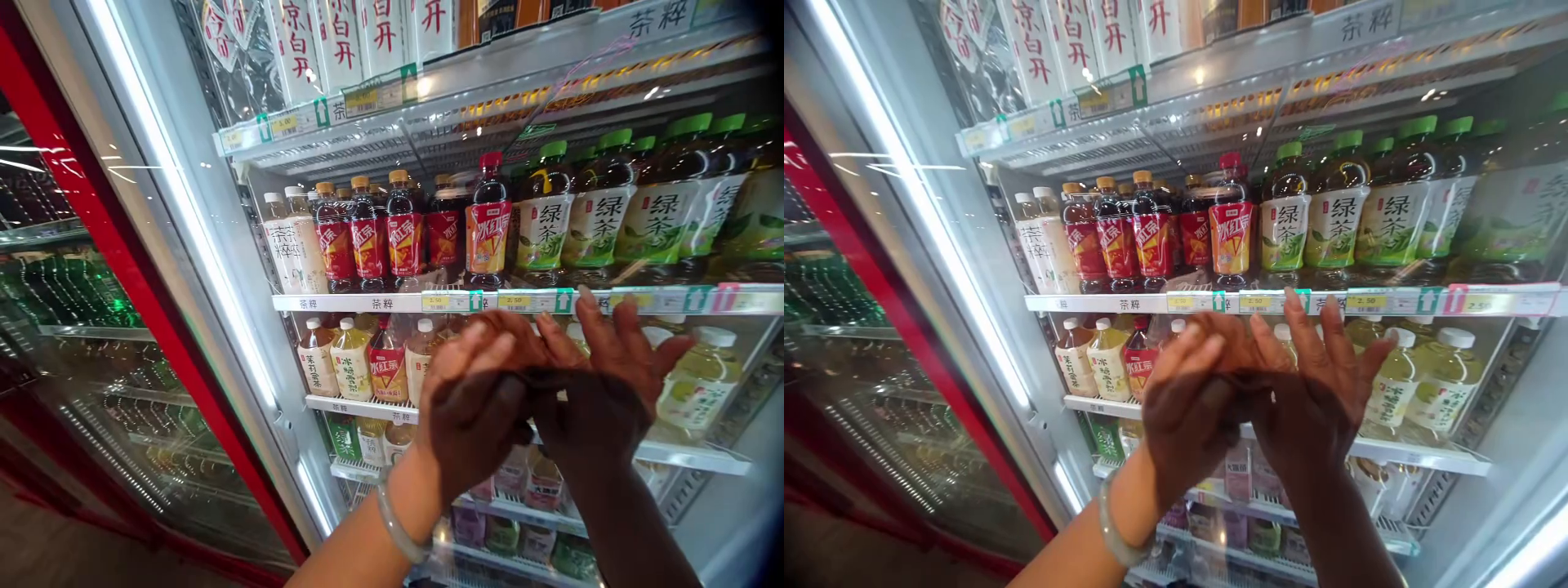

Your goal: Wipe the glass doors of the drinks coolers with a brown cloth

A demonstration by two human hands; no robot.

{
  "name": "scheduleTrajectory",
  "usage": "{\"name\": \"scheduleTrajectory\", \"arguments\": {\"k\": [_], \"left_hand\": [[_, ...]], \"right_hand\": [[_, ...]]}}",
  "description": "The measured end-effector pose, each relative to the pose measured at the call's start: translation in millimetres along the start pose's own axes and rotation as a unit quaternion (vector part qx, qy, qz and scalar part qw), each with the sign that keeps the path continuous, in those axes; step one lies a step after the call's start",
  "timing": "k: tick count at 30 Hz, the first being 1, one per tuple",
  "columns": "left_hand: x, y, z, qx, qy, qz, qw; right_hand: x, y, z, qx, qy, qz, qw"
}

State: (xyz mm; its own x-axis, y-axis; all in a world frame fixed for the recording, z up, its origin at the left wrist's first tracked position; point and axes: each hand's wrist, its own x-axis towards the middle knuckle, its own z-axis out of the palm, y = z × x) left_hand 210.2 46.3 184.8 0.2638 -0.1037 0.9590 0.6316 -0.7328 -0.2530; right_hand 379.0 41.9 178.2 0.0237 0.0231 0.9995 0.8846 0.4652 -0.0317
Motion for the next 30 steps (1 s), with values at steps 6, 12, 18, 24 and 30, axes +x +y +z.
{"name": "scheduleTrajectory", "arguments": {"k": [6, 12, 18, 24, 30], "left_hand": [[24.5, -12.3, -10.7, 0.056, 0.074, -0.053, 0.994], [20.6, 14.6, 11.7, 0.019, 0.015, -0.028, 0.999], [29.2, 27.1, 25.8, 0.020, 0.046, -0.041, 0.998], [27.2, 43.4, 44.4, 0.005, 0.011, -0.001, 1.000], [39.9, 31.1, 39.2, 0.004, 0.042, 0.000, 0.999]], "right_hand": [[3.0, 16.6, -13.5, 0.020, -0.018, -0.021, 0.999], [-0.5, 31.4, -19.3, -0.013, -0.043, -0.052, 0.998], [1.3, 55.4, -29.7, -0.045, 0.000, -0.048, 0.998], [-6.0, 57.3, -30.5, -0.076, -0.010, -0.027, 0.997], [1.9, 79.7, -47.2, -0.077, -0.034, -0.046, 0.995]]}}
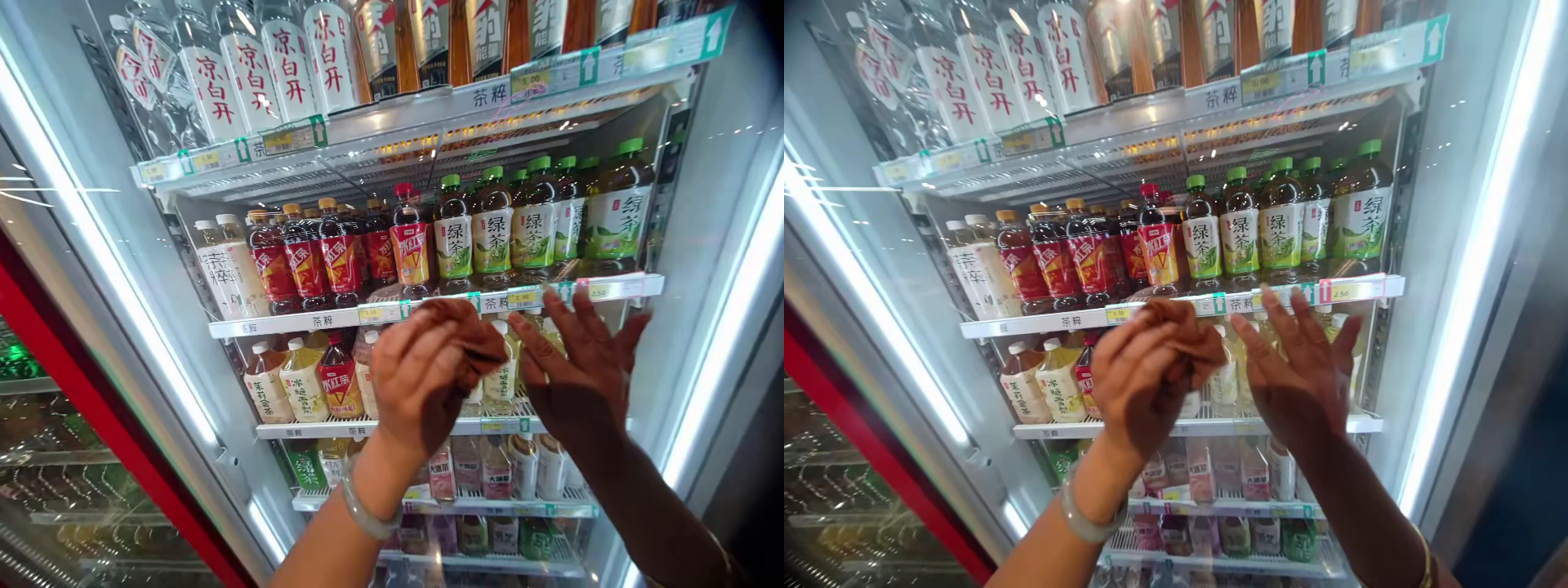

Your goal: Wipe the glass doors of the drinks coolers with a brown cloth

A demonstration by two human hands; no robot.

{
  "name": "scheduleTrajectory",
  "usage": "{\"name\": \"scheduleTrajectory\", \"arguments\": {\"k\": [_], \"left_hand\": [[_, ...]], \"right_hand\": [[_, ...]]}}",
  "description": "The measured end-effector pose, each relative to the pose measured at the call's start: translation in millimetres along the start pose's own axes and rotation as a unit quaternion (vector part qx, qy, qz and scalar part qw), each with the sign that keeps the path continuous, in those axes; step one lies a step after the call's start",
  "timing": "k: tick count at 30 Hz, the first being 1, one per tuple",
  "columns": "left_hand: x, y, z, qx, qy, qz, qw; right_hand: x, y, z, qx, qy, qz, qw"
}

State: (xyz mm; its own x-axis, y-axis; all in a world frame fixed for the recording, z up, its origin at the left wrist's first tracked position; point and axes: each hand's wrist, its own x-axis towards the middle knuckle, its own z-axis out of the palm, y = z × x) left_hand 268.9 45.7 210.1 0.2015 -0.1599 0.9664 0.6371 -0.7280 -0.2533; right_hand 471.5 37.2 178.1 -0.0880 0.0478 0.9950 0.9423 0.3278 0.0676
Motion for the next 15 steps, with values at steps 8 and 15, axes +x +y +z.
{"name": "scheduleTrajectory", "arguments": {"k": [8, 15], "left_hand": [[-8.0, 32.2, 23.8, 0.017, -0.054, 0.019, 0.998], [22.8, 21.9, 33.6, 0.026, -0.047, 0.063, 0.997]], "right_hand": [[-2.7, 9.3, -0.5, -0.018, 0.027, -0.008, 0.999], [28.1, 33.5, -15.7, 0.013, -0.007, -0.015, 1.000]]}}
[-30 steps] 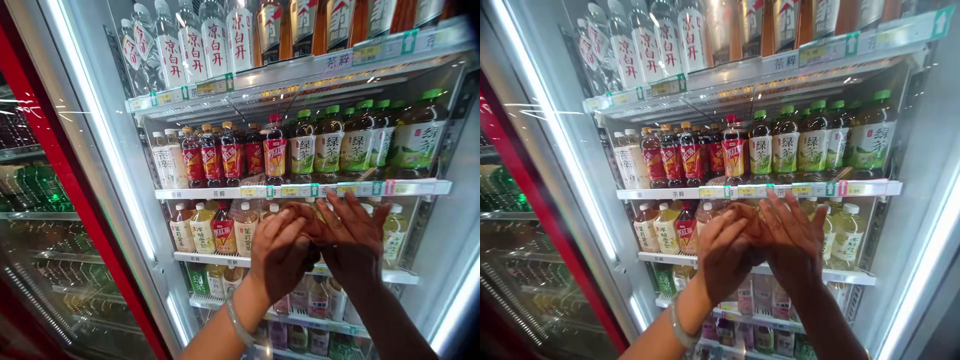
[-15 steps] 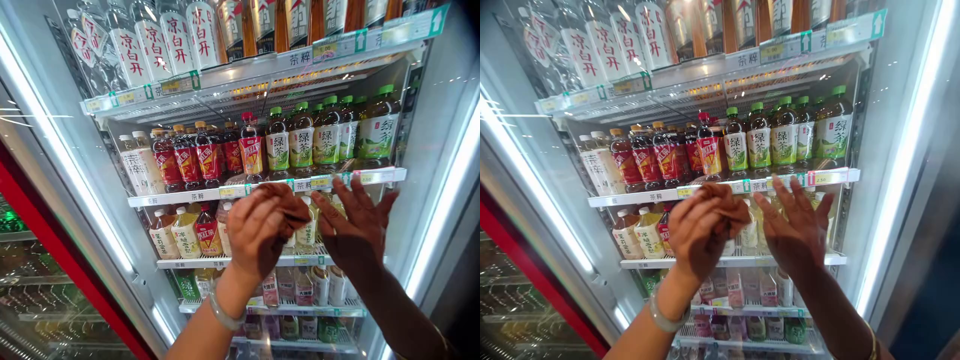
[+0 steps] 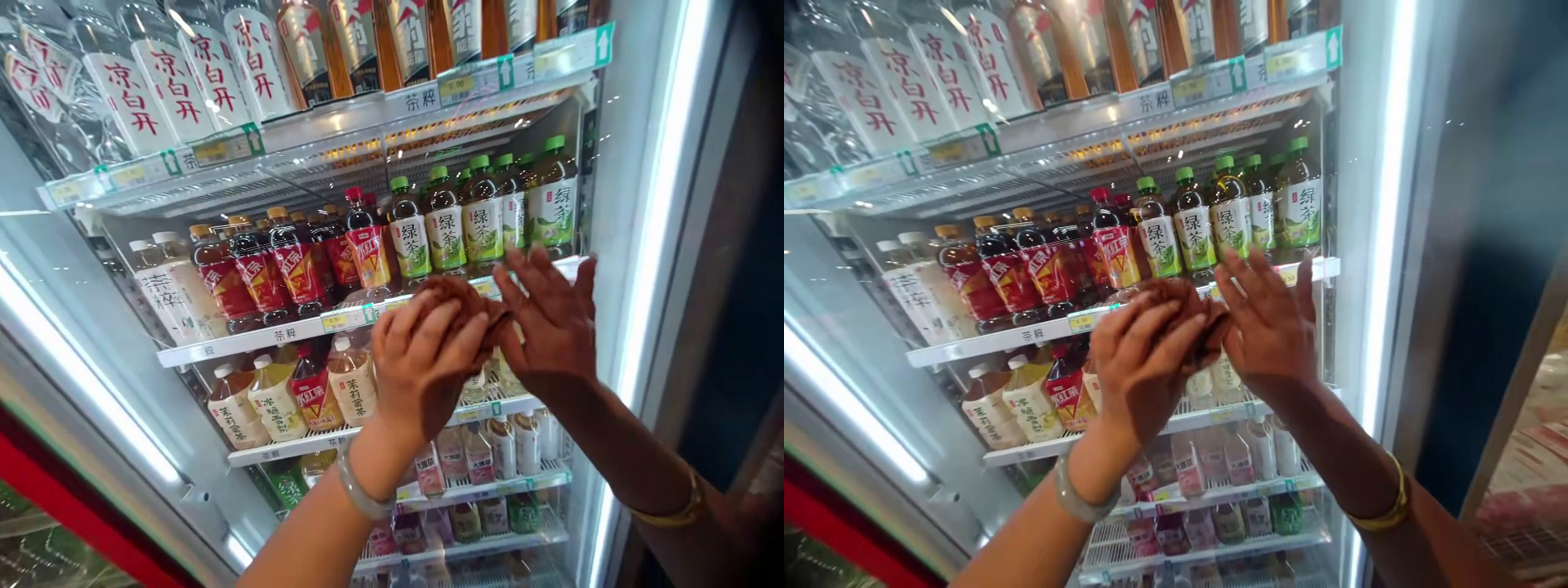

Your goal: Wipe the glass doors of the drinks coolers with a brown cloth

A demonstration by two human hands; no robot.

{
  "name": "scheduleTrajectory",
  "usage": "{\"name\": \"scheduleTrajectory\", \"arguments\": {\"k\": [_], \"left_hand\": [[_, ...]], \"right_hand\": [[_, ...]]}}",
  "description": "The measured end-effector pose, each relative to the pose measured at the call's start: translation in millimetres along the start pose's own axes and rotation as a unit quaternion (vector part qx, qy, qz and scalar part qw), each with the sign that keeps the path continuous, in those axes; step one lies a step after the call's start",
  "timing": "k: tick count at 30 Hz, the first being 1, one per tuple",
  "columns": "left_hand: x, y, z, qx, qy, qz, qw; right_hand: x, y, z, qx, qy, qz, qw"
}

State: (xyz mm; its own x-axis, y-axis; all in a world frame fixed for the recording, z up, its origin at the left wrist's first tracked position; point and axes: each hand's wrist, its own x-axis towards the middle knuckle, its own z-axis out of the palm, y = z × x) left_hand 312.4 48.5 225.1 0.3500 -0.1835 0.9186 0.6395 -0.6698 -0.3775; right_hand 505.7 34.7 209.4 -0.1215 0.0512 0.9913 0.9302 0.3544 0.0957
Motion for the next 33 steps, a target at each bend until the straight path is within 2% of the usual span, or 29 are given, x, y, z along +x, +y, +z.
{"name": "scheduleTrajectory", "arguments": {"k": [2, 4, 7, 8, 10, 13, 16, 18, 20, 22, 24, 25, 29, 31, 33], "left_hand": [[25.4, -2.5, 7.5, -0.001, 0.017, -0.002, 1.000], [33.2, 5.6, 14.3, -0.003, 0.018, 0.005, 1.000], [12.6, 23.2, 19.7, 0.008, -0.026, 0.031, 0.999], [3.8, 25.2, 20.5, 0.006, -0.049, 0.050, 0.998], [-2.8, 19.5, 21.1, -0.003, -0.055, 0.114, 0.992], [26.4, -1.1, 23.1, 0.007, -0.057, 0.202, 0.978], [70.6, -8.5, 30.3, 0.019, -0.028, 0.190, 0.981], [83.9, -1.1, 34.8, 0.017, -0.023, 0.186, 0.982], [82.8, 9.6, 36.0, 0.010, -0.058, 0.256, 0.965], [79.4, 15.4, 34.4, -0.011, -0.121, 0.383, 0.916], [86.0, 13.2, 33.7, -0.030, -0.157, 0.461, 0.873], [94.0, 10.3, 34.5, -0.031, -0.157, 0.469, 0.868], [129.4, 3.0, 44.2, -0.008, -0.108, 0.408, 0.906], [133.8, 5.5, 47.9, -0.018, -0.116, 0.435, 0.893], [133.4, 9.0, 49.8, -0.038, -0.143, 0.496, 0.856]], "right_hand": [[11.8, 10.1, -3.2, -0.009, 0.010, 0.008, 1.000], [14.0, 15.6, -4.2, -0.012, 0.017, 0.010, 1.000], [1.0, 20.3, -5.3, -0.017, 0.000, 0.000, 1.000], [-4.1, 23.1, -6.3, -0.021, -0.008, -0.012, 1.000], [-9.0, 32.6, -9.9, -0.038, -0.022, -0.054, 0.998], [1.1, 53.6, -19.4, -0.065, -0.023, -0.116, 0.991], [18.5, 73.8, -27.6, -0.068, 0.000, -0.135, 0.989], [23.9, 83.2, -30.2, -0.063, 0.010, -0.140, 0.988], [23.1, 90.0, -32.0, -0.066, 0.008, -0.142, 0.988], [20.1, 95.9, -34.3, -0.081, -0.008, -0.151, 0.985], [18.9, 101.9, -37.0, -0.097, -0.022, -0.179, 0.979], [19.7, 105.0, -38.4, -0.100, -0.023, -0.193, 0.976], [29.0, 117.1, -44.0, -0.081, -0.001, -0.190, 0.979], [34.4, 123.3, -48.1, -0.076, -0.009, -0.184, 0.980], [38.9, 130.0, -52.3, -0.079, -0.039, -0.201, 0.976]]}}
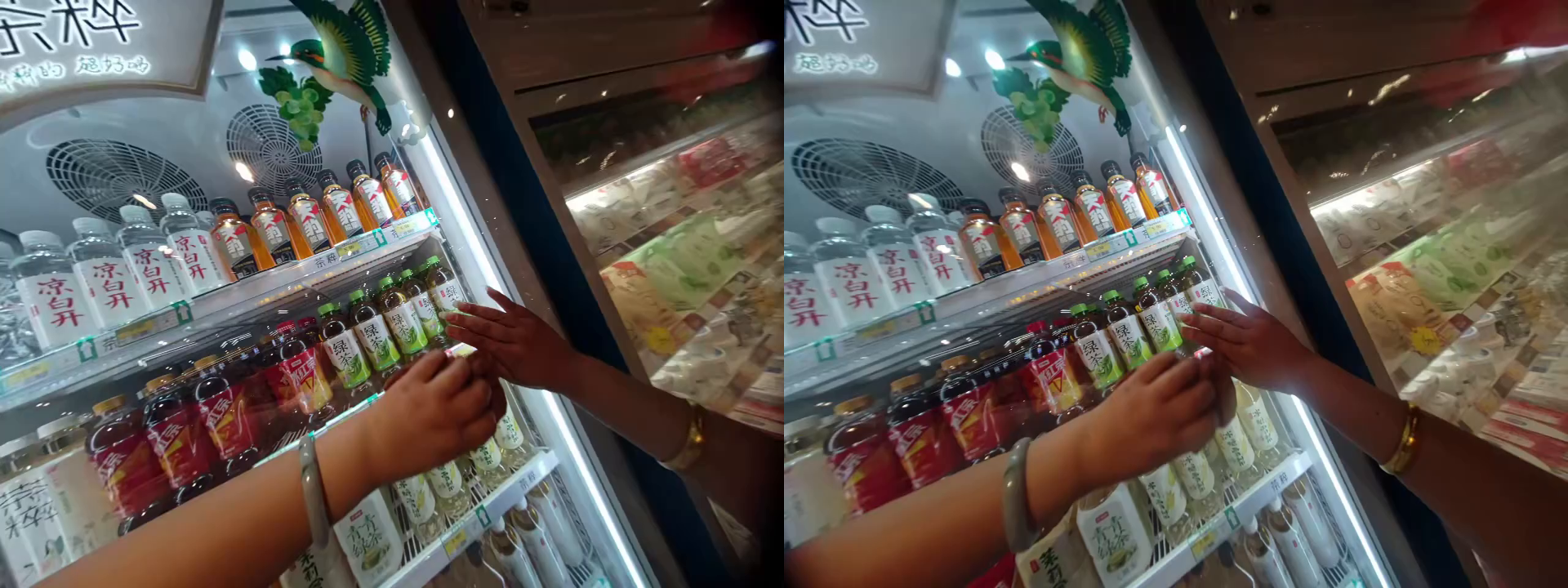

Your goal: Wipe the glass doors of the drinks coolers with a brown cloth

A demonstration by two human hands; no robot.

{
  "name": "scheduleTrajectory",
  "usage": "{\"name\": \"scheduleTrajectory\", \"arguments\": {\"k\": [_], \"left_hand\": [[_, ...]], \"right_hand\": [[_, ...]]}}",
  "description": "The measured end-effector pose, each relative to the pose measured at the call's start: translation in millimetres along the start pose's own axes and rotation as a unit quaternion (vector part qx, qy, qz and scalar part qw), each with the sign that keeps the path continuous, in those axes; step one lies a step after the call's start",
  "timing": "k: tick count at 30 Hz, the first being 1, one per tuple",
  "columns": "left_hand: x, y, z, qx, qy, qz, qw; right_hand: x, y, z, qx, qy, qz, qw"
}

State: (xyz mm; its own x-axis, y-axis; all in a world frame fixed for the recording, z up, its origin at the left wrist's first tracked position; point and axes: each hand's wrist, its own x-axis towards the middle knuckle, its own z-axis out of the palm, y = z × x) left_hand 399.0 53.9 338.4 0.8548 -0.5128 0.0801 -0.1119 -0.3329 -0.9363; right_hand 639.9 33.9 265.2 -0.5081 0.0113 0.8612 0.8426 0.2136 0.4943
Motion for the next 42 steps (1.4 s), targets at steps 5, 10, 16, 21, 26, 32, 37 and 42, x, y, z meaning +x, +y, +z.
{"name": "scheduleTrajectory", "arguments": {"k": [5, 10, 16, 21, 26, 32, 37, 42], "left_hand": [[17.5, -29.4, 0.6, 0.019, -0.007, -0.031, 0.999], [35.6, -41.6, 3.5, 0.021, -0.013, -0.060, 0.998], [45.8, -41.5, 9.6, 0.004, -0.045, 0.029, 0.999], [52.1, -48.0, 9.4, 0.017, -0.029, -0.072, 0.997], [47.8, -28.2, 10.1, -0.029, -0.070, 0.078, 0.994], [56.3, -44.9, 9.7, 0.043, -0.027, -0.144, 0.988], [50.4, -21.5, 12.9, 0.025, -0.056, -0.014, 0.998], [64.2, -35.7, 15.9, 0.113, -0.009, -0.236, 0.965]], "right_hand": [[-1.8, 15.8, 1.9, 0.003, 0.017, 0.041, 0.999], [-4.5, 20.8, 8.9, -0.041, 0.081, 0.168, 0.982], [-6.0, 21.2, 10.3, -0.020, 0.064, 0.178, 0.982], [-3.9, 19.1, 10.6, -0.013, 0.085, 0.197, 0.977], [-3.4, 19.5, 7.5, -0.007, 0.062, 0.192, 0.979], [-1.8, 19.0, 8.9, -0.004, 0.074, 0.215, 0.974], [-2.7, 18.8, 7.2, 0.001, 0.066, 0.208, 0.976], [-0.4, 16.3, 7.6, -0.018, 0.058, 0.251, 0.966]]}}
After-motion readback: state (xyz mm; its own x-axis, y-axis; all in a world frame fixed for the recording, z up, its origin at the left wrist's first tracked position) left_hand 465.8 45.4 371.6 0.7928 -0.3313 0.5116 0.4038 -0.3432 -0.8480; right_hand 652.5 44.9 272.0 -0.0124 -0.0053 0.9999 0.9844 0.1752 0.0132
